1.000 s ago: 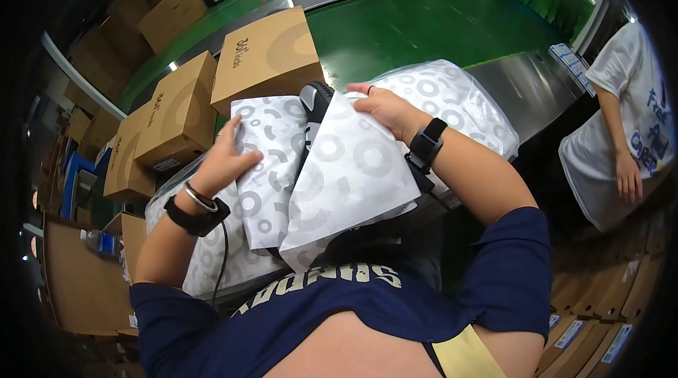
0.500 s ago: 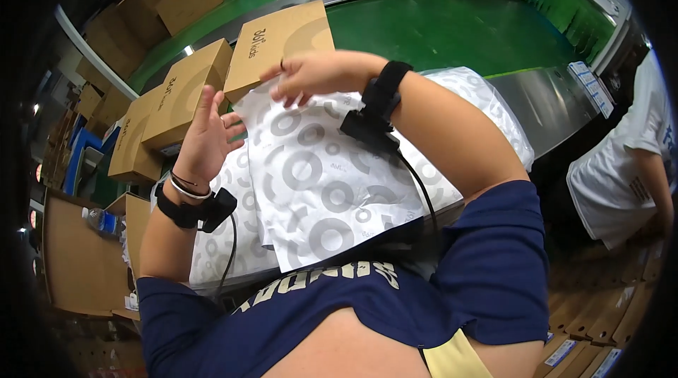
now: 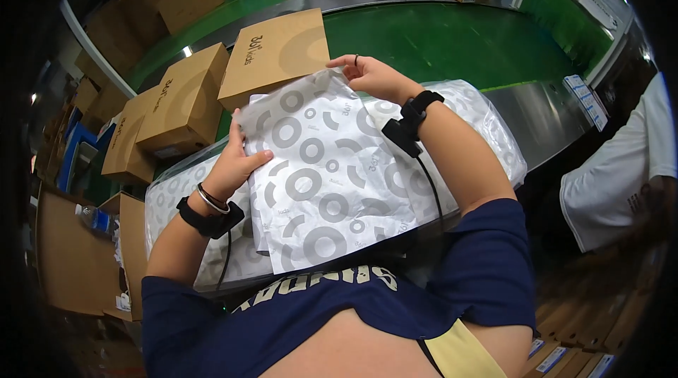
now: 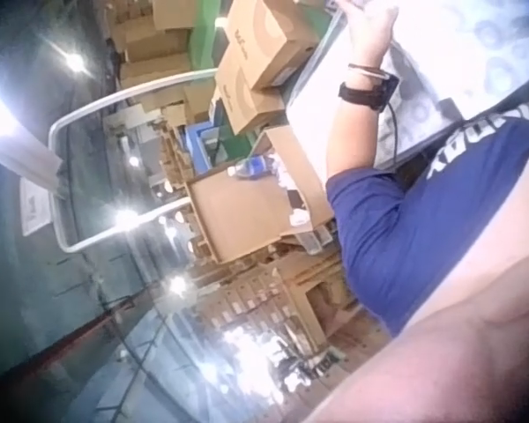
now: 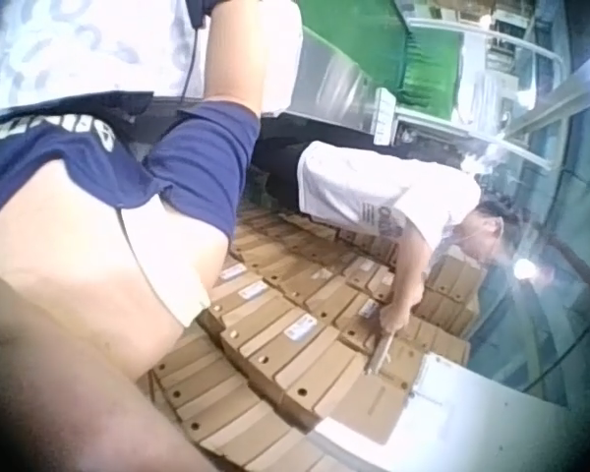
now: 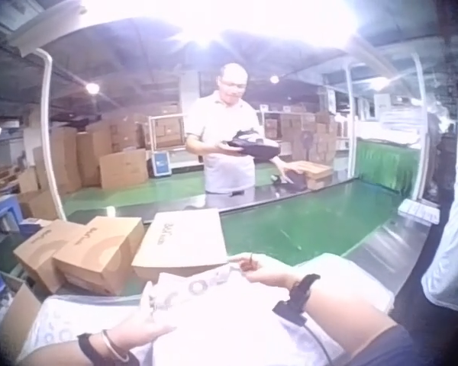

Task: Packing shoes into boxes and wrapping them in tissue paper at a factory workstation.

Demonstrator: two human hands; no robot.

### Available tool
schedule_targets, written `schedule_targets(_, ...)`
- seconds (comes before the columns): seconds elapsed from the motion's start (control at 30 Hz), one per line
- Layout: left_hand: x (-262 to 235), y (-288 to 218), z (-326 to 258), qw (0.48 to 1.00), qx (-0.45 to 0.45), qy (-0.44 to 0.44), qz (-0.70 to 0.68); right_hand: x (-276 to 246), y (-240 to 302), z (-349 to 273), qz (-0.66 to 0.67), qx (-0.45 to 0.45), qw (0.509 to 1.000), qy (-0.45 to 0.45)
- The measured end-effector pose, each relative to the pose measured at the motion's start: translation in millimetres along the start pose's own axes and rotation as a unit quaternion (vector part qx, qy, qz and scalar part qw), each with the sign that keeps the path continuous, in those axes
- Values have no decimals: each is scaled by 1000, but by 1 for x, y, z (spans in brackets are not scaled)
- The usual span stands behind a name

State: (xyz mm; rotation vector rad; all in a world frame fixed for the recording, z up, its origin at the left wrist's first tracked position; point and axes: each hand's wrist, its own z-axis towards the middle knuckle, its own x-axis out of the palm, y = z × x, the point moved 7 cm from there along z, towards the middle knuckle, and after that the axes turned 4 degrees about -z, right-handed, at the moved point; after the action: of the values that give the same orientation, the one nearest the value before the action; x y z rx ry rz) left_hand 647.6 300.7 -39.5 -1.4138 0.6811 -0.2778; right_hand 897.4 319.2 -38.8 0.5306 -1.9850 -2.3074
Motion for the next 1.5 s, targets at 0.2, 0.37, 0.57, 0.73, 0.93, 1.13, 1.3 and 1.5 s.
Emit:
schedule_targets(0.2, -1, 11, 7, 999, -17, -17, 37, 1, -36, 22, 175, 41, 984, 18)
schedule_targets(0.37, 4, 2, 5, 1000, 23, -8, -6, 6, -9, 15, 285, -23, 958, 13)
schedule_targets(0.57, 10, -2, 8, 1000, -10, -16, 15, -22, -29, 16, 302, 5, 953, -31)
schedule_targets(0.73, -45, -3, 36, 983, -70, -121, 118, -83, -49, 5, 23, 65, 954, -292)
schedule_targets(0.93, -137, 102, 81, 911, -308, -184, -204, -44, -55, 47, -53, 73, 987, -130)
schedule_targets(1.13, -26, 13, 102, 962, -102, 18, -254, -71, -41, 36, -559, 13, 763, -324)
schedule_targets(1.3, -39, 40, 94, 994, -78, -28, -66, -83, -32, -13, -242, 78, 818, -516)
schedule_targets(1.5, -43, 28, 96, 997, -52, -41, 49, -72, -90, -31, 290, 148, 886, -329)
